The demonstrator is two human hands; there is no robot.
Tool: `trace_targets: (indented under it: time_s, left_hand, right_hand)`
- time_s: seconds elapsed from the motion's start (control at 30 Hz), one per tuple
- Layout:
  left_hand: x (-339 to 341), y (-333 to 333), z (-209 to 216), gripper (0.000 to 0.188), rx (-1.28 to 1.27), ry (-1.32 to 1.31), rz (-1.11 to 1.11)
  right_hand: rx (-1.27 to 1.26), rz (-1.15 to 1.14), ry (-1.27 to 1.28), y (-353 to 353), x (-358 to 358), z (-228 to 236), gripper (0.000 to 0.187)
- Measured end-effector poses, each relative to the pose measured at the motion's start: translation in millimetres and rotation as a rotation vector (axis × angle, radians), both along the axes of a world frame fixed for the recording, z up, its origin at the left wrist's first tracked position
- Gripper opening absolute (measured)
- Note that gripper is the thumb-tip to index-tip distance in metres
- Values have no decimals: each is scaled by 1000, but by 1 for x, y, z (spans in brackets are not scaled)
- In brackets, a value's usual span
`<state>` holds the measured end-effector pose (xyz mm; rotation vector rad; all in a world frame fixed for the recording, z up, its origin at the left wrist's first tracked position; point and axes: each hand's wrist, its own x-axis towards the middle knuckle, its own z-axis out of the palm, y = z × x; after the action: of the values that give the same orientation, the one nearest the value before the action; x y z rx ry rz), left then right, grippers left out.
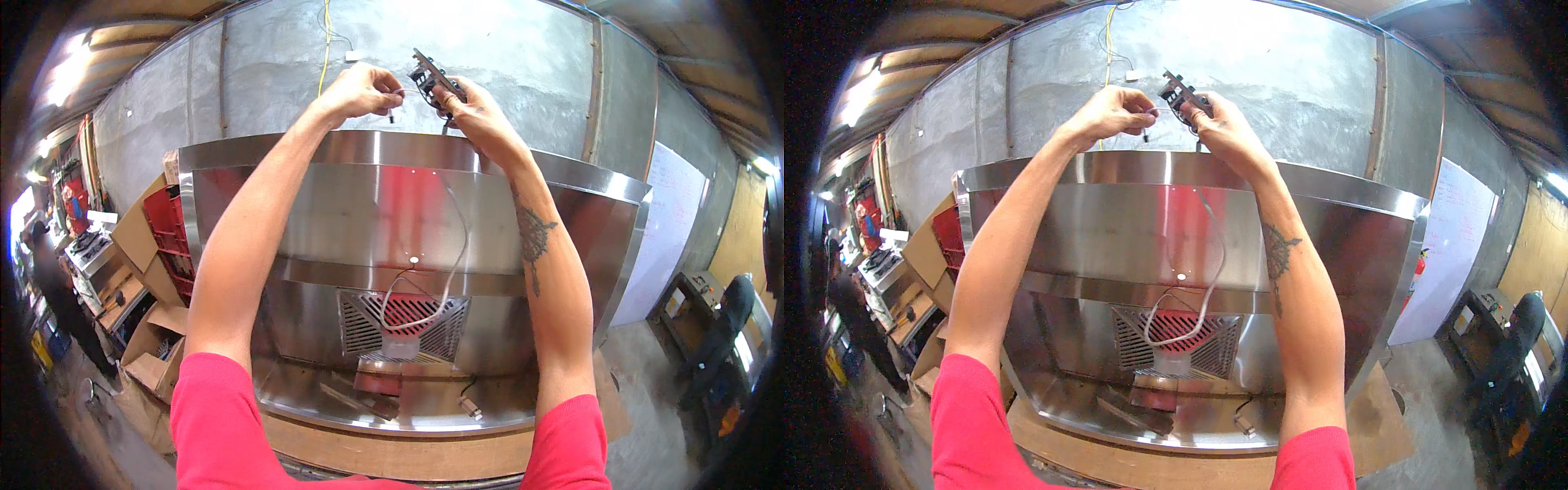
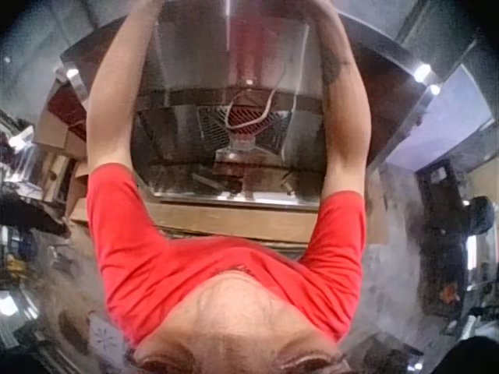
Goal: The person unpacks an LED strip and its controller from a box, then installs the strip inside a stainless steel range hood. They route the wire, retrieve fasteners from a bin, and use pliers and a drill to secure the components.
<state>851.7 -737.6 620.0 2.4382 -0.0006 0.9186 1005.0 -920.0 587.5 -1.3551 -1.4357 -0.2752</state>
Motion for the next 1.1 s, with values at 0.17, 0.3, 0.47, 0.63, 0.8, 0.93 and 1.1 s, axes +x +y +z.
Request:
trace_targets:
  time_s: [0.17,0.3,0.47,0.63,0.8,0.93,1.1]
  left_hand:
    - [-7,-27,-20,25,277,15,191]
    - [-3,7,-24,21,330,1,61]
    - [-23,-21,-13,28,233,244,94]
    - [-25,1,-6,32,191,144,224]
    - [-15,12,-21,38,207,-3,107]
    - [-4,15,-25,42,347,27,114]
    - [4,26,-24,38,409,-41,133]
  right_hand:
    - [-124,-139,-97,-2,2,-2,35]
    - [-254,-106,-167,-1,-2,9,34]
    - [-402,-146,-152,-5,13,13,40]
    - [-506,-138,-90,1,15,20,50]
    - [-620,-74,-159,8,13,27,55]
    - [-538,-45,-137,14,31,22,51]
    - [-559,-124,-343,4,20,29,48]
